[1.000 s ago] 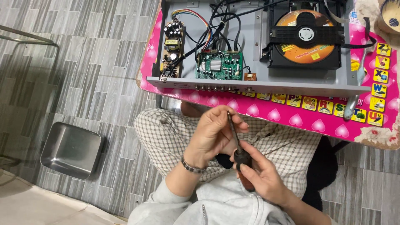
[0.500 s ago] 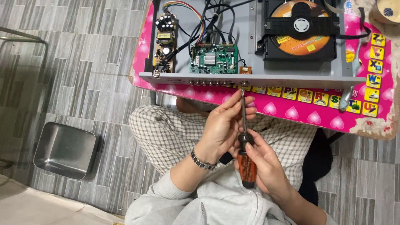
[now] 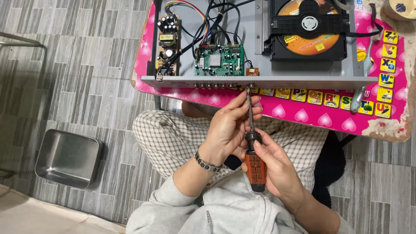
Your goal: Repairing an electronic device by unscrewing components from the back panel using a screwdriver
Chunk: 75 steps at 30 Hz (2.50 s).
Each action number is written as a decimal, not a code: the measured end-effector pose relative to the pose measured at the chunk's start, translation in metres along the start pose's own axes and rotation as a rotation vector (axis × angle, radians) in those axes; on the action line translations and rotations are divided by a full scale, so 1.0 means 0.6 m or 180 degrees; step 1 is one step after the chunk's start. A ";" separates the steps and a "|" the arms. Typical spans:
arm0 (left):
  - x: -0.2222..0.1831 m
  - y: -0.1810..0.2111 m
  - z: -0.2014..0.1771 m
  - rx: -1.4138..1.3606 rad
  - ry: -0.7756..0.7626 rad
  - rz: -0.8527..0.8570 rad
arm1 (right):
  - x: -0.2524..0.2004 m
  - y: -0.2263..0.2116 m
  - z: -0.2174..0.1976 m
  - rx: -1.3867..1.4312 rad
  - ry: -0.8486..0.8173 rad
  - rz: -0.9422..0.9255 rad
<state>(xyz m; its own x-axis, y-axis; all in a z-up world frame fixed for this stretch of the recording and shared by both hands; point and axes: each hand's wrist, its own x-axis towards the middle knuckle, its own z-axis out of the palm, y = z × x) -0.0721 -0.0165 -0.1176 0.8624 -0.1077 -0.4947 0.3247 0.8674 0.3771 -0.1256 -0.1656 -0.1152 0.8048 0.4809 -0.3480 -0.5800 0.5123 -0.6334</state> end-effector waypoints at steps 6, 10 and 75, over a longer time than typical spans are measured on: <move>0.005 -0.001 -0.013 0.0070 -0.0201 0.0074 | -0.002 -0.006 0.010 0.0035 0.0021 0.0046; -0.070 0.009 -0.002 0.0927 0.0066 0.0135 | -0.005 -0.007 0.006 0.0133 0.0159 0.0137; -0.164 -0.094 -0.041 0.2779 0.1039 0.0992 | 0.250 -0.274 0.040 -0.5250 -0.2344 -0.1048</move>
<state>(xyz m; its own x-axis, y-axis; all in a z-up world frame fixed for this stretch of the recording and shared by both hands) -0.1848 -0.0428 -0.1095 0.8511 0.3185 -0.4174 0.3872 0.1562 0.9087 0.0877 -0.1605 -0.0465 0.3706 0.9282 -0.0336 0.6375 -0.2806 -0.7175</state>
